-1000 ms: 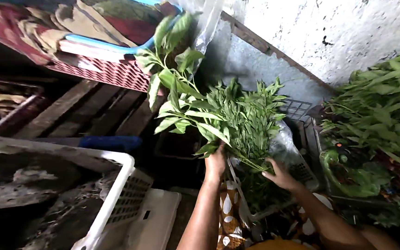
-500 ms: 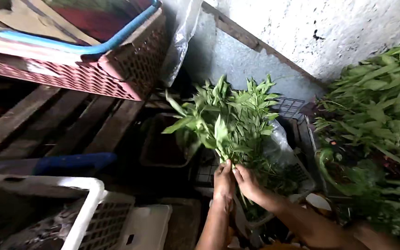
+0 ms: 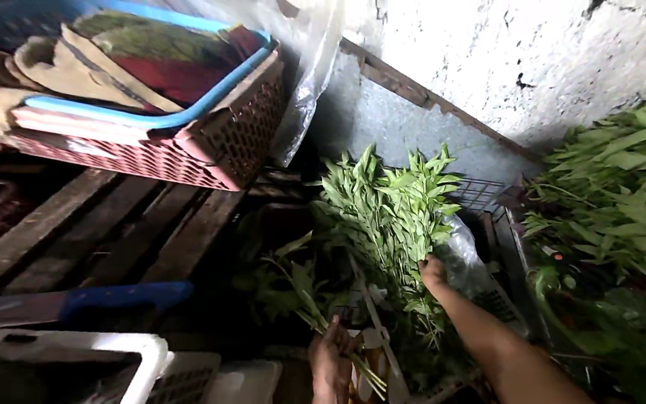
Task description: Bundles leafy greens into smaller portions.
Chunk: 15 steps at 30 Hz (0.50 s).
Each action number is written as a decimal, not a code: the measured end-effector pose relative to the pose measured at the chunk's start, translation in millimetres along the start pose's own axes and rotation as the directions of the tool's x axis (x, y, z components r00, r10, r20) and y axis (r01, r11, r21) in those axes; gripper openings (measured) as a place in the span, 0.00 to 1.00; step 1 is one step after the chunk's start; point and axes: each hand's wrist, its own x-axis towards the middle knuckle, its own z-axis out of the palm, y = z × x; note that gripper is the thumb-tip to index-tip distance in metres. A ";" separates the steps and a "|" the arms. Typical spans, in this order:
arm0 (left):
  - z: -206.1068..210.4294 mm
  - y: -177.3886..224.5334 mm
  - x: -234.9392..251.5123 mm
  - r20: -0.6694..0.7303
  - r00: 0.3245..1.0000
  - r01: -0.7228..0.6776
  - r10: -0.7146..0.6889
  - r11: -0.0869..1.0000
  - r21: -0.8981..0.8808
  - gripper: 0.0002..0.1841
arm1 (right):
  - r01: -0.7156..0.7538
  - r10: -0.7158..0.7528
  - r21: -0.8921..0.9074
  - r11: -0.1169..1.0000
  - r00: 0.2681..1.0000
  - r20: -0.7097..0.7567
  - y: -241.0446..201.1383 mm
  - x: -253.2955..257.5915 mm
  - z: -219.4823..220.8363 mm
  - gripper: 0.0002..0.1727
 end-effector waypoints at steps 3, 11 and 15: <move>4.3 1.1 -4.0 0.010 1.000 -0.006 0.006 1.000 -0.015 0.10 | 0.064 -0.048 0.170 0.983 0.994 -0.099 0.7 -12.9 -12.8 0.19; 54.5 -4.8 -28.8 0.159 0.980 -0.104 0.119 0.990 -0.096 0.04 | 0.555 -0.428 0.674 0.488 0.825 -0.370 13.2 -89.8 -44.0 0.12; 80.0 -9.6 -34.5 0.215 0.967 -0.121 0.137 0.989 -0.089 0.04 | 0.598 -0.556 0.629 0.496 0.776 -0.299 20.2 -115.0 -37.3 0.09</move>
